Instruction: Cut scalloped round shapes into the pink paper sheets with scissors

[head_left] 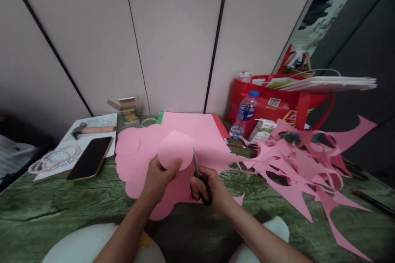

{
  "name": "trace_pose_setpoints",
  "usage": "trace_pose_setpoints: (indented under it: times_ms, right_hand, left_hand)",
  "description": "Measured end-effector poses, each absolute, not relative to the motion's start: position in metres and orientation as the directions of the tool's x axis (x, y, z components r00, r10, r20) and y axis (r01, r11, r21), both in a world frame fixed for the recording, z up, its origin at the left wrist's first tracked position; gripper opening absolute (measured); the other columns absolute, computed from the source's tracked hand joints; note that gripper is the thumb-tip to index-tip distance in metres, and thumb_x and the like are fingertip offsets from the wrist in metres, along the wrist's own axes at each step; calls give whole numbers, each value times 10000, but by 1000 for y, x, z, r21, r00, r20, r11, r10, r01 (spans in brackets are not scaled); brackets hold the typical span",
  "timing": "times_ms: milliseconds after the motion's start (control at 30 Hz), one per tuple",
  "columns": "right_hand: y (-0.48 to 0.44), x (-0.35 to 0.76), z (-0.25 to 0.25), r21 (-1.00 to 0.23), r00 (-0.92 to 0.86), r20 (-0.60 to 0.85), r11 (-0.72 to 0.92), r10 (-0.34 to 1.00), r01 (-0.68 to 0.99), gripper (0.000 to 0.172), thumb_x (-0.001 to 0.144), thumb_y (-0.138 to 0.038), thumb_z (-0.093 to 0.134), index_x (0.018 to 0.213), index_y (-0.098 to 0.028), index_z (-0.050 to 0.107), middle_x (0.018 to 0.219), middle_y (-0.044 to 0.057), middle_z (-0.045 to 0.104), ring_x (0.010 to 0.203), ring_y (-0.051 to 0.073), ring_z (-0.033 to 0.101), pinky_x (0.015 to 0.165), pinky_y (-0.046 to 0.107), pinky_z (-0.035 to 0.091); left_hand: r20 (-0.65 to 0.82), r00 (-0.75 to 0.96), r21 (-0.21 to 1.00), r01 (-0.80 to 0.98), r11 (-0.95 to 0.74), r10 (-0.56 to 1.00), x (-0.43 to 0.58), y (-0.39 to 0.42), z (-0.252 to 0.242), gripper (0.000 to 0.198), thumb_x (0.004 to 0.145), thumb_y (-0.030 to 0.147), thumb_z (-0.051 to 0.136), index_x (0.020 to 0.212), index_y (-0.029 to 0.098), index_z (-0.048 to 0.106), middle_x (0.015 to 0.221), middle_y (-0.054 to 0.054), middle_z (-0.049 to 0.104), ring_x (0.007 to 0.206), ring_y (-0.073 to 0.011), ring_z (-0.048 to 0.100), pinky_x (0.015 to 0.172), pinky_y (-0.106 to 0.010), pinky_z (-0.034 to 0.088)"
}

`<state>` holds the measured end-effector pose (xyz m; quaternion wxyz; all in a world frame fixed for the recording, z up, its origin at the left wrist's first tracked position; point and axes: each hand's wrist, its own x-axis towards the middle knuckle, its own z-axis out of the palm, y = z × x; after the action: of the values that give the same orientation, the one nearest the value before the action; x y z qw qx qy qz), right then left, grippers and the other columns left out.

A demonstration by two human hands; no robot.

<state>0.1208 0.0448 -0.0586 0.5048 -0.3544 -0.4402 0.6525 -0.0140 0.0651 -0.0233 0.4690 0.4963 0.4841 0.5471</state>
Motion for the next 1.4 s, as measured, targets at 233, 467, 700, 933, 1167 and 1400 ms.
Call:
trace_pose_setpoints:
  times_ms: [233, 467, 700, 933, 1167, 1400]
  right_hand:
    - [40, 120, -51, -924, -265, -8, -109, 964, -367, 228, 673, -335, 673, 657, -159, 529, 448, -85, 454, 368, 44, 382, 445, 223, 432]
    - [41, 122, -54, -945, -291, -22, -115, 957, -308, 255, 662, -371, 683, 676, -164, 533, 436, -78, 471, 388, 71, 421, 421, 213, 380]
    - [46, 127, -48, -967, -248, 40, -24, 968, -252, 264, 611, -351, 718, 682, -166, 544, 530, -48, 509, 504, 101, 450, 499, 237, 355]
    - [47, 128, -55, -967, -257, 62, -5, 965, -253, 264, 639, -370, 700, 686, -168, 537, 535, -46, 507, 500, 103, 453, 504, 244, 355]
    - [48, 129, -59, -966, -272, 57, -16, 961, -258, 252, 679, -377, 678, 711, -163, 548, 500, -64, 490, 472, 95, 471, 492, 238, 379]
    - [48, 128, -63, -954, -274, 30, -54, 961, -296, 206, 698, -324, 664, 707, -159, 540, 487, -72, 488, 434, 77, 467, 472, 225, 393]
  left_hand:
    - [86, 152, 994, 52, -95, 985, -11, 62, -23, 341, 770, 384, 557, 531, 142, 534, 413, 23, 492, 362, -83, 417, 402, -225, 323]
    - [50, 53, 985, 160, -58, 997, -11, 61, -23, 342, 714, 315, 620, 449, 153, 478, 380, 46, 427, 382, -72, 372, 397, -211, 288]
    - [58, 174, 995, 76, -72, 983, -10, 58, -22, 143, 715, 243, 619, 621, 140, 587, 472, 34, 528, 421, -73, 397, 400, -194, 298]
    - [64, 142, 989, 126, -82, 988, -12, 59, -22, 160, 702, 230, 620, 578, 139, 575, 462, 30, 521, 417, -76, 397, 399, -195, 310]
    - [47, 129, 990, 125, -63, 991, -12, 58, -21, 189, 695, 227, 612, 538, 147, 544, 440, 44, 489, 405, -69, 384, 381, -190, 295]
    - [51, 82, 977, 203, -66, 995, -12, 60, -19, 217, 677, 262, 618, 527, 156, 504, 428, 48, 459, 414, -76, 382, 387, -202, 297]
